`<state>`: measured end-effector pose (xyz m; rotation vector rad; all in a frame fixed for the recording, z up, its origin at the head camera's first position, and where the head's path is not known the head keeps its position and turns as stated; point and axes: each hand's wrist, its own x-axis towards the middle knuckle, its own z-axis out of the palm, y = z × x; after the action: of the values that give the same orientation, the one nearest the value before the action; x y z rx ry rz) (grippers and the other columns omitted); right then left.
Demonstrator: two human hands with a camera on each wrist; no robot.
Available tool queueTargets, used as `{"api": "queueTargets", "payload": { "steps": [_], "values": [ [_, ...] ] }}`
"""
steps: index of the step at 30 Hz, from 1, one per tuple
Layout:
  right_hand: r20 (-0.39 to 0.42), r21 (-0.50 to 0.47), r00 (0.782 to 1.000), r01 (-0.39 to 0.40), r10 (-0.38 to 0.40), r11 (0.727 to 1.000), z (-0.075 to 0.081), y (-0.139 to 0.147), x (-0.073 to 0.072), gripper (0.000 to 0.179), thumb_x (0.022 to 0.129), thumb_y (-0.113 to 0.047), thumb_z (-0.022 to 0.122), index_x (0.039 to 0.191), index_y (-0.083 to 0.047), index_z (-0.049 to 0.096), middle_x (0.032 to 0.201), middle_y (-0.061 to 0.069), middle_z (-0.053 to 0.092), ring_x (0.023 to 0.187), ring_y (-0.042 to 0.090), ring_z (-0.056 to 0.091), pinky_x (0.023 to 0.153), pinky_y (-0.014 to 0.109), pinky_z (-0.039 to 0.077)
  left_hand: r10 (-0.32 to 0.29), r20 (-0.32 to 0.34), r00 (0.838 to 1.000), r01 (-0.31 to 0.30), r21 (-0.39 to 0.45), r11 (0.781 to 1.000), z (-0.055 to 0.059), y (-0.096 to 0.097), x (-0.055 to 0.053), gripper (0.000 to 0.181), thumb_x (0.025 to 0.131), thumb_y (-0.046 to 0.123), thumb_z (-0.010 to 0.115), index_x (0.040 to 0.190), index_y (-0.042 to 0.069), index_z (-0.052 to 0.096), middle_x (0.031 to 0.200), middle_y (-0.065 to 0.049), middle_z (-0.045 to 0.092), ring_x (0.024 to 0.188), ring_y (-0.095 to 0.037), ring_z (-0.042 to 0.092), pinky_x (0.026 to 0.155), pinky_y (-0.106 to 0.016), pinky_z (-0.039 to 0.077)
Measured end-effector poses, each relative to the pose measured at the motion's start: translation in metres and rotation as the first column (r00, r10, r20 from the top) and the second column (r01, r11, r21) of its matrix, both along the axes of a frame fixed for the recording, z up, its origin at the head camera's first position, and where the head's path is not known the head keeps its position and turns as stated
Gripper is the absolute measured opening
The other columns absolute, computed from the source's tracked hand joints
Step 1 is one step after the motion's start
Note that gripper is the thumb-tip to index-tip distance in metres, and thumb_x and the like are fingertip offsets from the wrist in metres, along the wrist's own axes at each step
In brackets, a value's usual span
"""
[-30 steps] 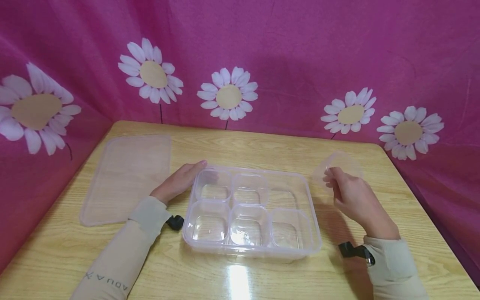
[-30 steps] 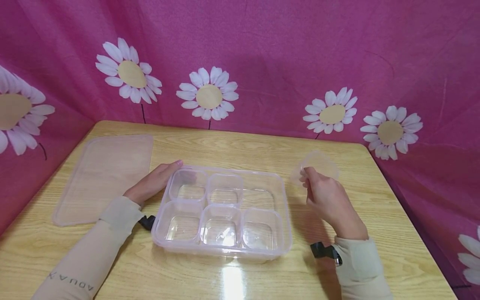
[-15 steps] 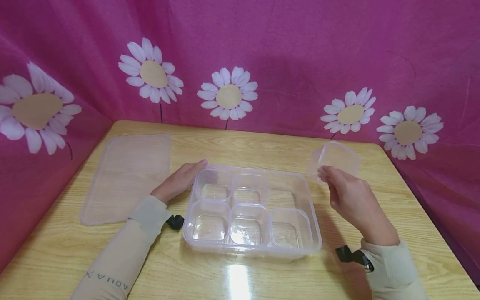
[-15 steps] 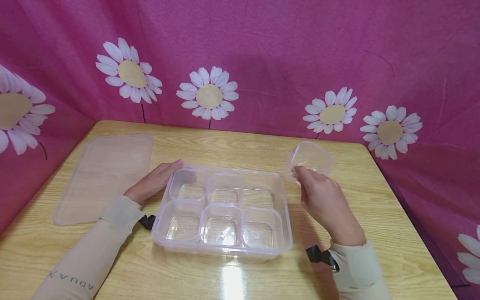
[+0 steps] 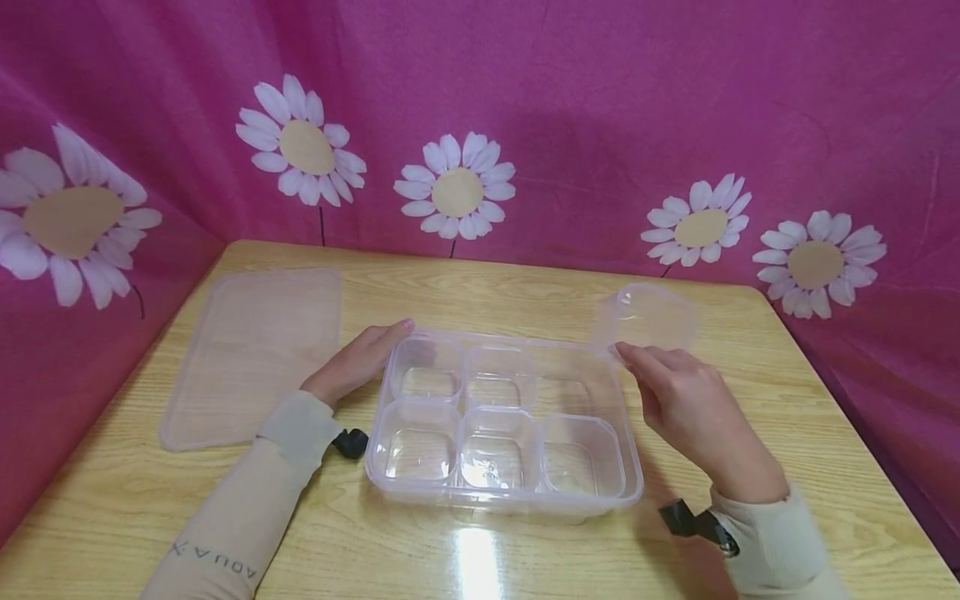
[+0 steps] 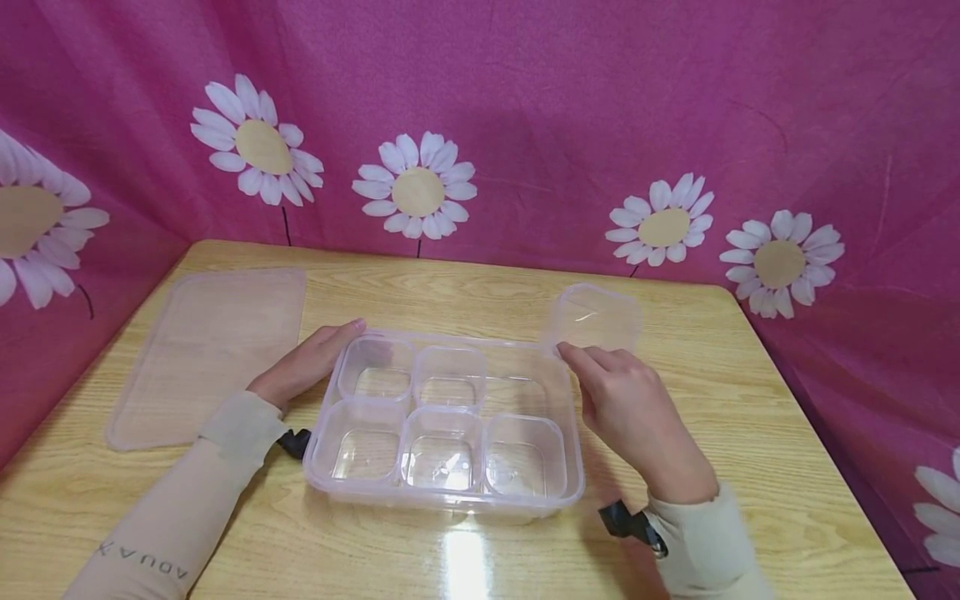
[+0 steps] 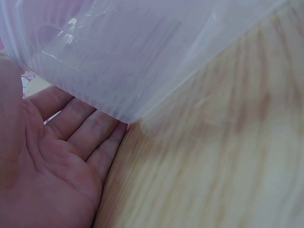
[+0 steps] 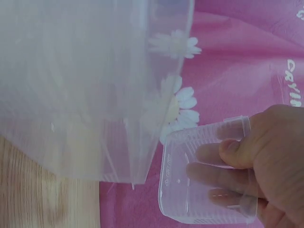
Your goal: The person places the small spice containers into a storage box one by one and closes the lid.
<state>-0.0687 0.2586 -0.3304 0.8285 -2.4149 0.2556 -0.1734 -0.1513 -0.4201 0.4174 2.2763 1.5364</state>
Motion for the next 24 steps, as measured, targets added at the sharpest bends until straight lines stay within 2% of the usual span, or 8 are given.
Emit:
{"api": "queueTargets", "payload": {
  "steps": [5,12,19,24],
  "values": [
    [-0.002,0.016,1.0,-0.023,0.023,1.0,-0.001,-0.004,0.002,0.049,0.073,0.016,0.076,0.118,-0.003,0.073,0.091,0.015,0.078,0.08,0.033,0.074,0.069,0.05,0.063,-0.001,0.006,1.0,0.001,0.003,1.0,0.0,0.0,-0.001,0.07,0.106,0.067,0.029,0.132,0.017,0.069,0.132,-0.009,0.071,0.131,-0.026,0.061,0.125,-0.054,0.035],
    [0.025,0.042,0.999,-0.045,0.044,0.998,-0.001,-0.012,0.006,0.053,0.07,0.016,0.08,0.12,-0.003,0.074,0.093,0.013,0.078,0.082,0.031,0.074,0.071,0.048,0.064,0.005,-0.003,1.0,-0.005,0.005,1.0,0.0,0.0,0.0,0.068,0.107,0.066,0.03,0.131,0.016,0.069,0.135,-0.009,0.069,0.136,-0.027,0.057,0.128,-0.055,0.032],
    [0.02,0.069,0.996,-0.085,0.084,0.994,-0.002,-0.019,0.009,0.053,0.068,0.015,0.081,0.117,-0.005,0.075,0.096,0.012,0.08,0.081,0.028,0.075,0.069,0.045,0.064,0.015,-0.015,1.0,-0.015,0.005,1.0,0.001,0.0,0.0,0.067,0.108,0.063,0.03,0.129,0.014,0.07,0.135,-0.01,0.069,0.137,-0.028,0.057,0.128,-0.054,0.032],
    [0.064,0.105,0.993,-0.109,0.103,0.988,-0.003,-0.024,0.011,0.052,0.068,0.013,0.084,0.116,-0.005,0.076,0.1,0.011,0.081,0.081,0.026,0.076,0.068,0.042,0.065,0.017,-0.015,1.0,-0.017,-0.013,1.0,0.0,0.0,0.0,0.067,0.108,0.064,0.03,0.131,0.014,0.069,0.137,-0.011,0.068,0.14,-0.029,0.054,0.129,-0.055,0.03]
  ]
}}
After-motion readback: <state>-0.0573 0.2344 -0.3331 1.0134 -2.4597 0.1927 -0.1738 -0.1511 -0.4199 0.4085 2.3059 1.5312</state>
